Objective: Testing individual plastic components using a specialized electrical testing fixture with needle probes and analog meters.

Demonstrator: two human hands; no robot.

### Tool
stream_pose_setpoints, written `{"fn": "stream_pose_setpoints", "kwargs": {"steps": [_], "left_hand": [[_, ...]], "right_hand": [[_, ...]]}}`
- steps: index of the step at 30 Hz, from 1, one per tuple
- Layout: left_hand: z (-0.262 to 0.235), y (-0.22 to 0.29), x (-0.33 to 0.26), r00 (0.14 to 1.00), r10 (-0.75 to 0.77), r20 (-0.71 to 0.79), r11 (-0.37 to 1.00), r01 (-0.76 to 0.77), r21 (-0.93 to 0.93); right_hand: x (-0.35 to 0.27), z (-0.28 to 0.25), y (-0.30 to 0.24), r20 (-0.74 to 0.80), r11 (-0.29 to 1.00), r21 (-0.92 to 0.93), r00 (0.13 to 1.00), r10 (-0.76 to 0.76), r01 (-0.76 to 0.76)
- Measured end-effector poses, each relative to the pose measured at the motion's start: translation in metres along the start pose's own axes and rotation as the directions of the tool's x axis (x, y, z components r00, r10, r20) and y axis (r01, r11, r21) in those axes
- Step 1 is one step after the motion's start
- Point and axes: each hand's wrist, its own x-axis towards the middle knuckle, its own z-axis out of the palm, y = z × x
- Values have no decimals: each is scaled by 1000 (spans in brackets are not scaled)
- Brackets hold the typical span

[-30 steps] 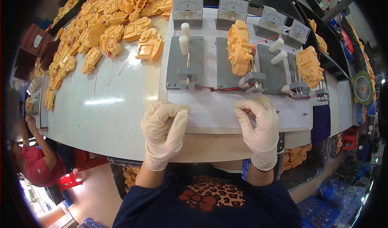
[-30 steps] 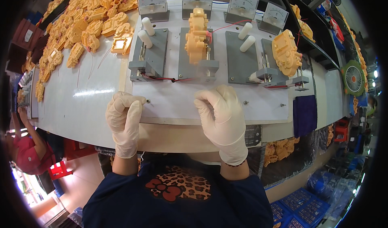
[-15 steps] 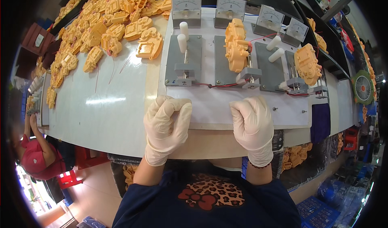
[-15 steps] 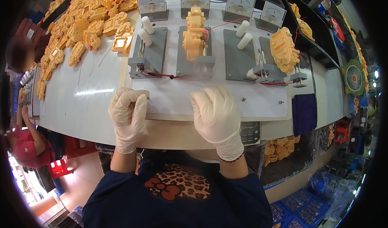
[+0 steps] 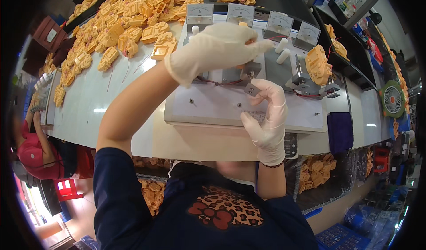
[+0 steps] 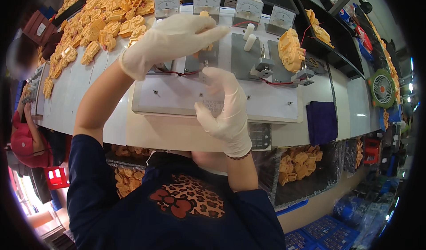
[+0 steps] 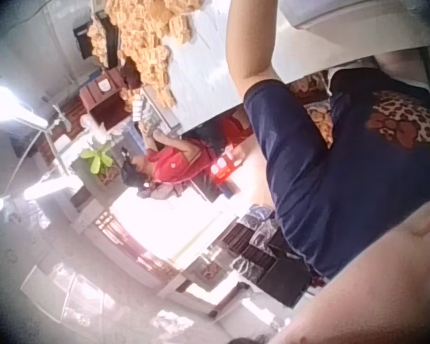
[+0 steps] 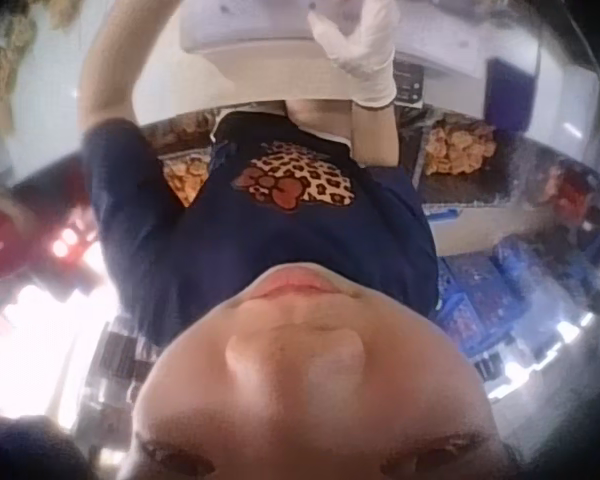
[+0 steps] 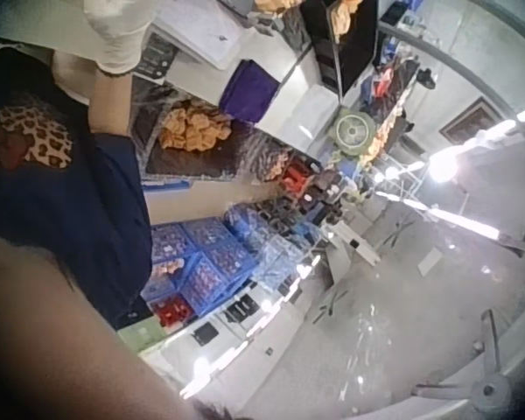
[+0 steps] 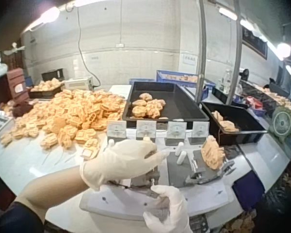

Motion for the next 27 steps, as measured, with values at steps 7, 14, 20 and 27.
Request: {"fn": "stream_pose_setpoints", "kwargs": {"steps": [7,14,20,27], "left_hand": [[-39,29,-38,773,95,-628,963,-231,-139],[-60,-108,-295,844,522,123,491,-180,-853],[99,-168,-447,515,-790,333,231,753,-617],[26,-109,-350,817,-448,364,336,531,-778]], "right_hand": [[4,-4,3,-34,999,-52,999,10,-11],[-29,-46,-21,-340,990,-111,939,43,-85],[-61,-104,-2,-371,954,-288,928,-29,-85],[-63,-143,32,-450,897,-386,893,23,-217]]}}
